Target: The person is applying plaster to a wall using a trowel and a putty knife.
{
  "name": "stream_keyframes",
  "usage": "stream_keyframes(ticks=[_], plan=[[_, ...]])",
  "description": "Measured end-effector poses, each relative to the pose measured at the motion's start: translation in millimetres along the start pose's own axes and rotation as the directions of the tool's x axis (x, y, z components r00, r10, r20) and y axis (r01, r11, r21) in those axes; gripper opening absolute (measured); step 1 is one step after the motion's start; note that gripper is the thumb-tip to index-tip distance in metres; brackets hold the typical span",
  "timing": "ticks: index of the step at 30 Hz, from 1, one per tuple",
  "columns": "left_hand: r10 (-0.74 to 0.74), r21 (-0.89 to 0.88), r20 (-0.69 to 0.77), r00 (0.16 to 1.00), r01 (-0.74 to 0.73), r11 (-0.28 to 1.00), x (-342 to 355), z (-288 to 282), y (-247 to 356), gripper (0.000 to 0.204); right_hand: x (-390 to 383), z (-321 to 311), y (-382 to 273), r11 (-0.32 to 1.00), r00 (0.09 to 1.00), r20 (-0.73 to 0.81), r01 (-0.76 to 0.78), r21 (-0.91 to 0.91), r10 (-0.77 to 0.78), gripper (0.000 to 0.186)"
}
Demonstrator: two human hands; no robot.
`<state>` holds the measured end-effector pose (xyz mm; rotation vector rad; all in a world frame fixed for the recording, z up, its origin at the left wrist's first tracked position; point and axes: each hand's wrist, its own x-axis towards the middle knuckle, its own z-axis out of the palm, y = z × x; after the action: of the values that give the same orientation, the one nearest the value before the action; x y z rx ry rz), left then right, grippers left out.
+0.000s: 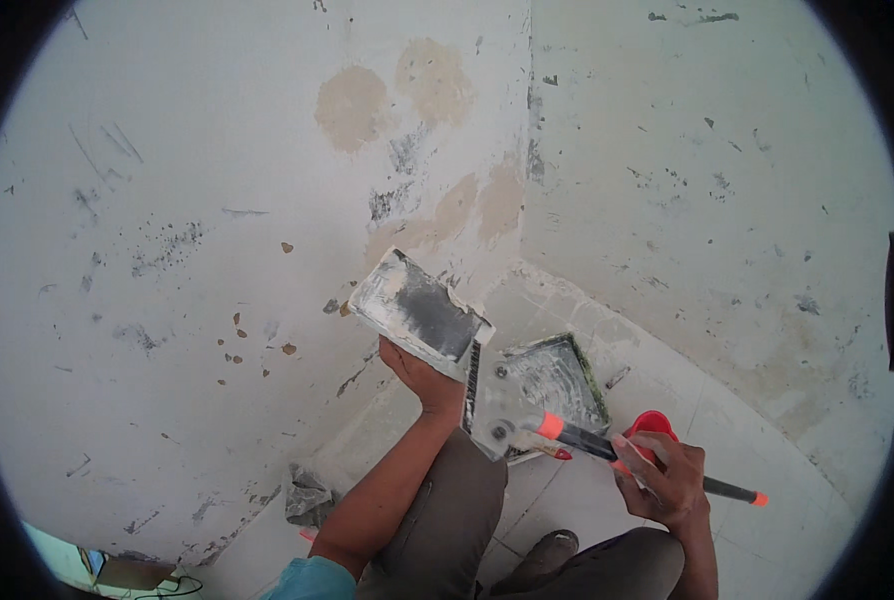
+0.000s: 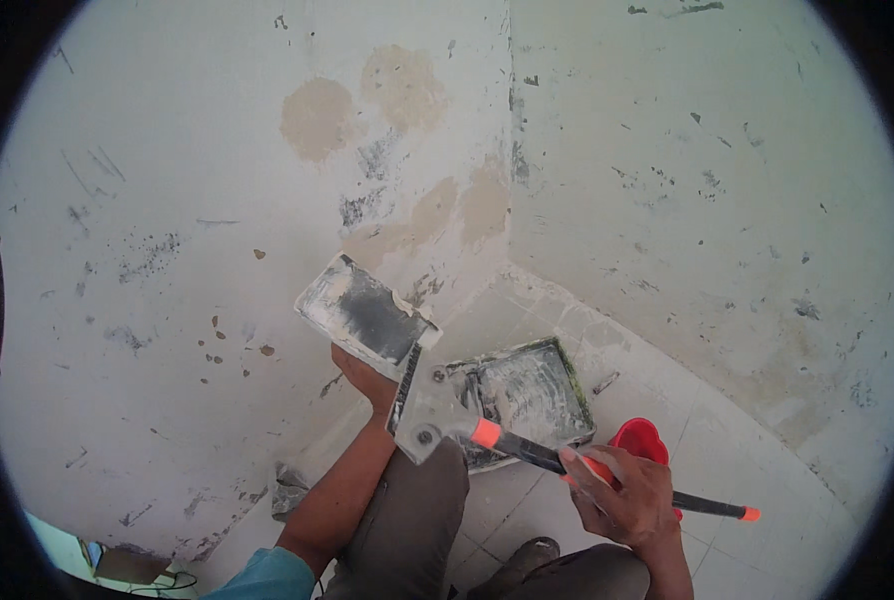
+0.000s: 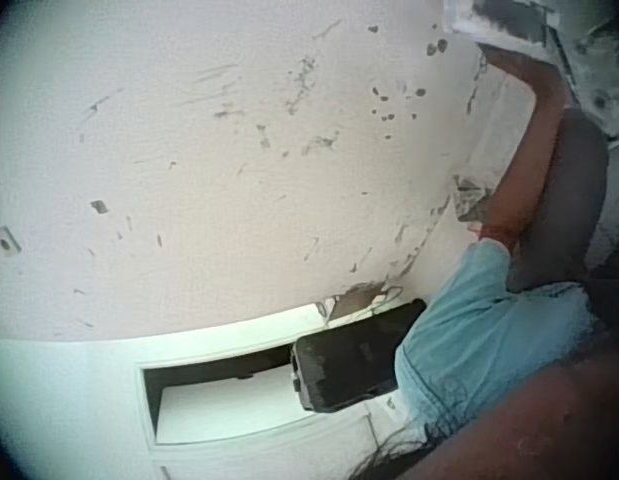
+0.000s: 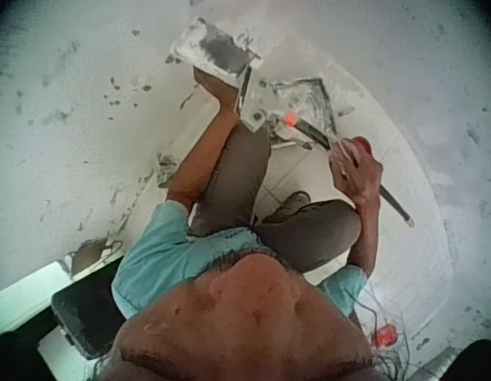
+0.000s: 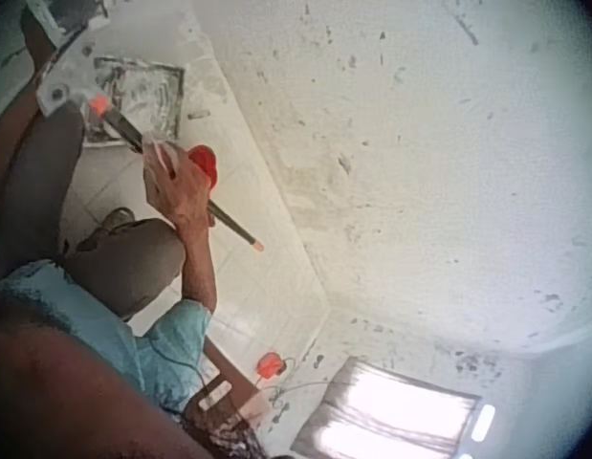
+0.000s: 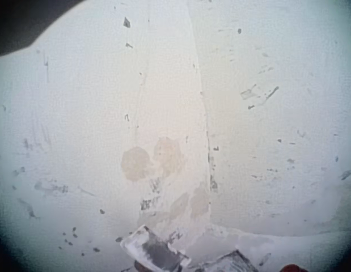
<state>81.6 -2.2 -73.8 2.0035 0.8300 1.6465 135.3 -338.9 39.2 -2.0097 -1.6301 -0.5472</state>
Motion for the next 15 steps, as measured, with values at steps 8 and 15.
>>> stream_keyframes(ticks=[8,15], plan=[[-0.423,-0.891,0.453,0.785,0.413,-0.188,8.2,1.9,9.6,0.036,-6.7,5.6,15.8,0.819,0.910,-0.007,-0.370,0.439,0.415,0.039],[-0.287,-0.581,0.794,0.536,0.534,-0.614,20.3,-12.3,35.4,0.030,-16.4,29.2,29.6,0.825,0.897,-0.073,-0.367,0.429,0.437,0.044]])
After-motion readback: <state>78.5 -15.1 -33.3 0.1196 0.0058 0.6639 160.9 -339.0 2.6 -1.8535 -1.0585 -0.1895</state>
